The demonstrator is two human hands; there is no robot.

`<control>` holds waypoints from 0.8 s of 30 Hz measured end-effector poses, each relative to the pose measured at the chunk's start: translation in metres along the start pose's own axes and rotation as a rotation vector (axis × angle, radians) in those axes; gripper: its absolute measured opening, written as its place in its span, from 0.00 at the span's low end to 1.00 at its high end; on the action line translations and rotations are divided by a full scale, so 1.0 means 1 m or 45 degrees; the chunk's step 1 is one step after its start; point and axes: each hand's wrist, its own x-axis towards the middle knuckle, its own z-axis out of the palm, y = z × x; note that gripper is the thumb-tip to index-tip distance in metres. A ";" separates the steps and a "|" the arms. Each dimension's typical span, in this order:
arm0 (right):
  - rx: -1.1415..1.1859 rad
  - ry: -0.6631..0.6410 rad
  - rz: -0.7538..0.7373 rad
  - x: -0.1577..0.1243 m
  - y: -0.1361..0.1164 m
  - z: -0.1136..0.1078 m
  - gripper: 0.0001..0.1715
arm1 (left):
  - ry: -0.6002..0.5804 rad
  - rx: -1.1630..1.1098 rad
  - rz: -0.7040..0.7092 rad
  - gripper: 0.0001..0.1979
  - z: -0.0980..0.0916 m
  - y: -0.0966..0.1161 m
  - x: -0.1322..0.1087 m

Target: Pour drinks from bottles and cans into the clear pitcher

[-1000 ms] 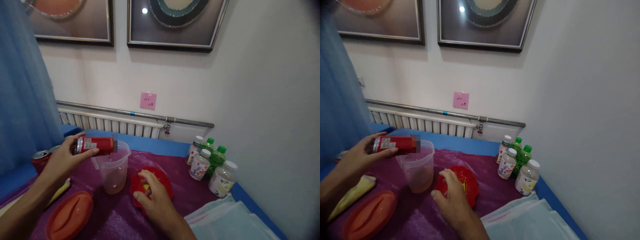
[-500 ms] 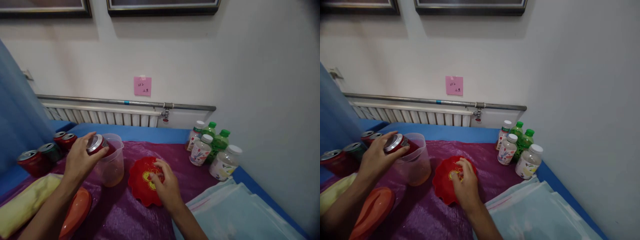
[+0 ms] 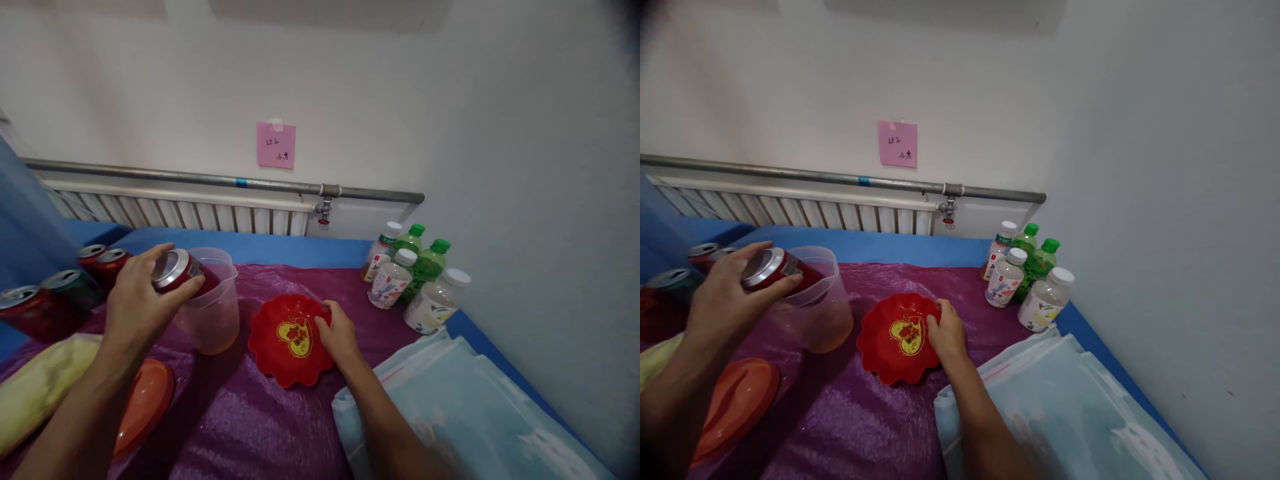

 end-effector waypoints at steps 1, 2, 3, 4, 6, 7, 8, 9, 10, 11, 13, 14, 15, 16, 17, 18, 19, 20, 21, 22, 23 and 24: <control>-0.008 -0.004 0.001 0.000 0.000 0.001 0.19 | 0.010 -0.005 0.003 0.38 0.000 0.000 0.000; -0.013 -0.006 0.001 0.000 0.000 0.001 0.19 | 0.016 -0.009 0.005 0.38 0.000 0.000 0.000; -0.014 -0.006 0.000 0.000 0.001 0.001 0.20 | 0.015 -0.006 0.009 0.38 0.001 0.000 0.000; -0.013 -0.005 -0.001 0.001 0.002 0.001 0.21 | 0.012 0.004 0.011 0.39 0.001 -0.001 0.000; -0.010 0.004 0.000 0.002 0.005 -0.001 0.23 | 0.008 0.028 0.013 0.39 0.001 -0.001 0.000; -0.009 0.012 0.003 0.003 0.007 -0.001 0.23 | 0.008 0.038 0.017 0.39 0.001 -0.001 0.000; -0.010 0.021 0.007 0.005 0.008 -0.002 0.23 | 0.013 0.041 0.016 0.39 0.001 0.000 0.000; -0.012 0.033 0.013 0.006 0.010 -0.003 0.23 | 0.016 0.041 0.014 0.39 0.000 0.000 0.000; -0.016 0.046 0.021 0.008 0.012 -0.004 0.23 | 0.012 0.039 0.009 0.39 0.000 0.001 0.000; -0.020 0.062 0.032 0.011 0.013 -0.005 0.23 | 0.003 0.041 0.006 0.39 0.000 0.002 -0.001; -0.030 0.098 0.058 0.017 0.015 -0.005 0.24 | -0.009 0.043 -0.003 0.39 -0.001 0.004 -0.001; -0.035 0.119 0.072 0.021 0.016 -0.006 0.24 | -0.011 0.043 -0.008 0.39 -0.002 0.005 -0.001; -0.039 0.141 0.087 0.025 0.017 -0.006 0.24 | -0.008 0.043 -0.010 0.39 -0.002 0.006 -0.001; -0.040 0.162 0.102 0.029 0.017 -0.006 0.25 | -0.001 0.042 -0.011 0.40 -0.003 0.006 -0.001; -0.040 0.182 0.118 0.033 0.018 -0.006 0.26 | 0.005 0.040 -0.011 0.40 -0.003 0.007 -0.002; -0.037 0.201 0.133 0.036 0.019 -0.007 0.26 | 0.001 0.040 -0.011 0.40 -0.003 0.007 -0.002; -0.030 0.219 0.148 0.039 0.020 -0.007 0.26 | -0.004 0.043 -0.012 0.40 -0.003 0.007 -0.002; -0.019 0.234 0.159 0.041 0.020 -0.008 0.26 | -0.011 0.045 -0.015 0.40 -0.003 0.008 -0.002; -0.005 0.247 0.165 0.042 0.021 -0.010 0.26 | -0.012 0.047 -0.018 0.39 -0.003 0.008 -0.003; 0.013 0.256 0.164 0.041 0.021 -0.010 0.26 | -0.013 0.047 -0.018 0.39 -0.003 0.008 -0.003; 0.035 0.259 0.156 0.040 0.021 -0.011 0.26 | -0.014 0.046 -0.015 0.38 -0.003 0.007 -0.003; 0.060 0.256 0.143 0.038 0.021 -0.011 0.25 | -0.011 0.044 -0.011 0.38 -0.003 0.007 -0.003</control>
